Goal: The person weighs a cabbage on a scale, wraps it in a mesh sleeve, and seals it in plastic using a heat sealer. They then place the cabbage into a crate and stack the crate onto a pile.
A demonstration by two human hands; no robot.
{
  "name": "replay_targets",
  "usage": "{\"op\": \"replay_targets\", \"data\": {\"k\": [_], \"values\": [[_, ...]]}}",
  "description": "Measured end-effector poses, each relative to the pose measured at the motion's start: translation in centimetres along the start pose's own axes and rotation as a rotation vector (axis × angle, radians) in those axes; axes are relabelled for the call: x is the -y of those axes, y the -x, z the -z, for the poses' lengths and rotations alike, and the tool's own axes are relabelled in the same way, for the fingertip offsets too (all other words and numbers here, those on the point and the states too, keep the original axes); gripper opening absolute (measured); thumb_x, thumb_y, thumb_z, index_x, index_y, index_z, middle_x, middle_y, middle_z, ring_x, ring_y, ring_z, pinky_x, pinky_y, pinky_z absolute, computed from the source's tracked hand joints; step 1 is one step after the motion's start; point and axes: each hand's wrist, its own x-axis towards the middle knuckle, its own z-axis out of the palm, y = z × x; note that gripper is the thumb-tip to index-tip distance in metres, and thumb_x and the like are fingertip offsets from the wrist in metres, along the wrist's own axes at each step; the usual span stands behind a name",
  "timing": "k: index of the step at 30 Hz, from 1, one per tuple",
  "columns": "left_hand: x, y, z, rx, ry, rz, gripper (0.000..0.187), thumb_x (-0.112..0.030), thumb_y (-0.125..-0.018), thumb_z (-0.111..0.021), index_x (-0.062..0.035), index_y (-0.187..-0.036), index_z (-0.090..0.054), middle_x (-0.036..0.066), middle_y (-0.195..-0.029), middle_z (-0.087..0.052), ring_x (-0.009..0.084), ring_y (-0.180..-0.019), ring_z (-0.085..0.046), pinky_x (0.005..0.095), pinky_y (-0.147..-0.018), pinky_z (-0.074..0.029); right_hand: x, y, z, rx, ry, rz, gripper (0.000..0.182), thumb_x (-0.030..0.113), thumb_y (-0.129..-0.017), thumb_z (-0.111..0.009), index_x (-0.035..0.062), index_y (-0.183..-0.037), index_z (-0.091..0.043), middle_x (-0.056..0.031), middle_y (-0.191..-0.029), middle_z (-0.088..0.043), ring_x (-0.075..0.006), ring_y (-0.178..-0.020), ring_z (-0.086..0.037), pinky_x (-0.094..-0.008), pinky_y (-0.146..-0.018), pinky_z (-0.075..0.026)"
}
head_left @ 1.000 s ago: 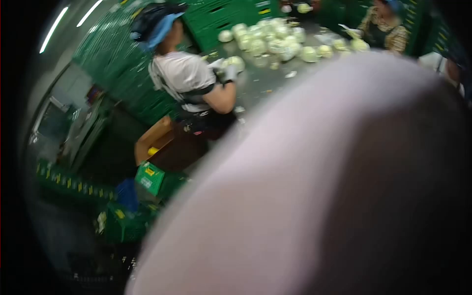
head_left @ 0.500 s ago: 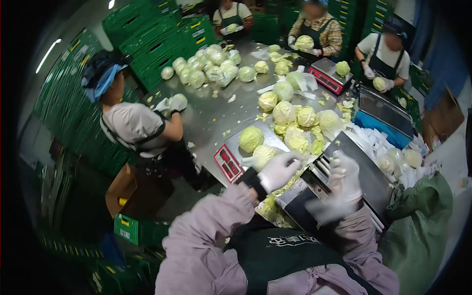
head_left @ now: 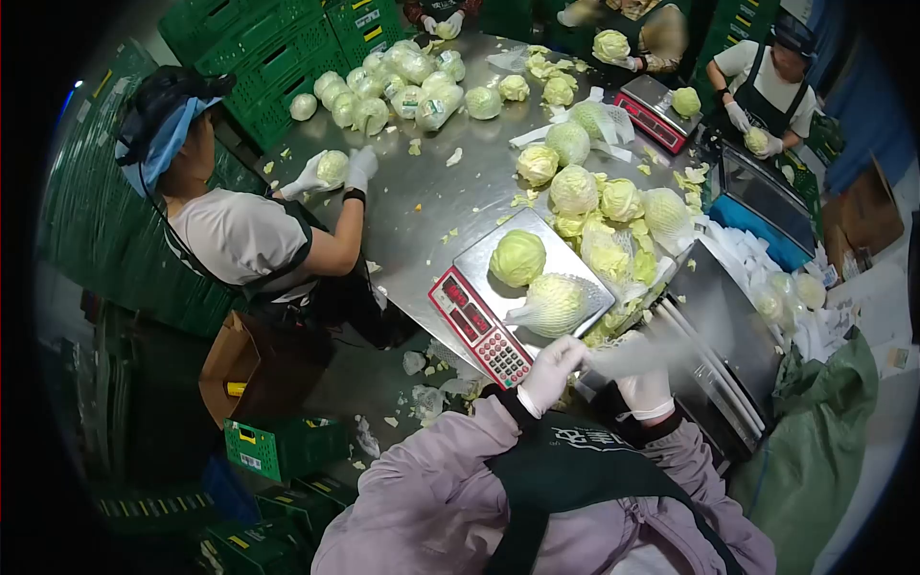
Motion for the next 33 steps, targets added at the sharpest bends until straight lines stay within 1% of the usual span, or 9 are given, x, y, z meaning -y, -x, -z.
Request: {"op": "replay_targets", "data": {"k": [3,7,11,13,17,21,23,31,33], "values": [[-4.5,-0.1,0.7,-0.017,0.597,0.317,0.021,-0.026,-0.100,-0.046,-0.0064,-0.101,-0.056,0.005,-0.090,-0.064,0.0153,-0.082,-0.063,0.0335,-0.078,-0.052,3.7,-1.2,-3.3,0.368,-1.124,-0.529,0.037,0.026,-0.101,-0.038,-0.0039,-0.118,-0.052,-0.0118,-0.114,-0.059,-0.0248,-0.107,-0.059,-0.0354,-0.093,-0.047],[-2.9,-1.6,5.8,0.629,1.203,0.291,0.033,-0.030,-0.102,-0.040,-0.0018,-0.111,-0.055,0.011,-0.107,-0.063,0.0156,-0.095,-0.063,0.0320,-0.083,-0.052,0.6,-3.6,0.4,0.737,-0.330,-0.339,0.035,0.019,-0.094,-0.054,-0.0065,-0.118,-0.054,-0.0141,-0.105,-0.065,-0.0230,-0.098,-0.063,-0.0359,-0.090,-0.048],[-9.0,0.0,7.1,0.348,0.259,0.465,0.022,-0.023,-0.097,-0.050,-0.0060,-0.111,-0.055,0.002,-0.087,-0.063,0.0100,-0.074,-0.060,0.0247,-0.069,-0.050,4.7,-9.5,0.1,0.395,-0.489,-0.481,0.034,0.011,-0.086,-0.061,-0.0043,-0.115,-0.054,-0.0139,-0.113,-0.061,-0.0243,-0.104,-0.060,-0.0401,-0.092,-0.047],[-10.6,-1.0,9.5,0.382,-0.144,0.283,0.020,-0.010,-0.091,-0.059,-0.0051,-0.111,-0.059,0.003,-0.096,-0.064,0.0085,-0.081,-0.061,0.0230,-0.073,-0.051,5.8,-12.5,-0.8,0.749,-0.075,-0.375,0.042,0.014,-0.082,-0.066,-0.0009,-0.119,-0.053,-0.0089,-0.114,-0.060,-0.0182,-0.103,-0.058,-0.0331,-0.090,-0.046],[-9.5,-5.3,12.4,-0.559,-0.444,0.062,0.015,-0.009,-0.086,-0.063,-0.0056,-0.100,-0.064,0.006,-0.080,-0.065,0.0086,-0.070,-0.060,0.0252,-0.063,-0.050,4.9,-18.4,-6.4,0.297,0.795,-0.021,0.047,0.024,-0.083,-0.067,-0.0038,-0.119,-0.054,-0.0151,-0.109,-0.063,-0.0267,-0.100,-0.060,-0.0324,-0.088,-0.046],[-1.1,-12.6,20.4,-0.255,-1.111,0.223,0.051,-0.043,-0.095,-0.038,-0.0007,-0.117,-0.057,0.021,-0.099,-0.066,0.0318,-0.100,-0.062,0.0385,-0.087,-0.046,-4.0,-24.8,-8.8,0.084,0.998,-0.030,0.053,0.040,-0.089,-0.058,-0.0034,-0.118,-0.057,-0.0248,-0.104,-0.064,-0.0362,-0.095,-0.063,-0.0357,-0.084,-0.049],[-2.6,-12.2,18.5,-0.436,-0.622,0.274,0.053,-0.043,-0.094,-0.042,0.0013,-0.120,-0.054,0.020,-0.113,-0.062,0.0342,-0.109,-0.057,0.0398,-0.091,-0.045,-5.0,-26.1,-9.0,0.107,1.038,-0.040,0.047,0.038,-0.090,-0.058,-0.0023,-0.115,-0.060,-0.0233,-0.105,-0.065,-0.0343,-0.097,-0.063,-0.0356,-0.084,-0.048],[-5.7,-5.8,11.9,-0.232,-1.227,-0.841,0.049,-0.034,-0.088,-0.060,-0.0073,-0.128,-0.051,0.013,-0.124,-0.055,0.0294,-0.111,-0.056,0.0426,-0.094,-0.043,11.0,-13.8,-15.3,0.459,0.998,0.494,0.025,0.026,-0.089,-0.057,0.0054,-0.101,-0.067,-0.0174,-0.092,-0.066,-0.0361,-0.080,-0.064,-0.0416,-0.072,-0.051],[-12.1,-2.0,8.4,0.048,-1.342,-0.336,0.043,-0.024,-0.089,-0.061,-0.0084,-0.127,-0.048,0.013,-0.122,-0.054,0.0241,-0.119,-0.050,0.0395,-0.102,-0.040,13.1,-10.4,-15.6,0.484,1.080,0.491,0.024,0.024,-0.087,-0.059,0.0049,-0.098,-0.066,-0.0163,-0.088,-0.066,-0.0365,-0.077,-0.063,-0.0430,-0.071,-0.051]]}}
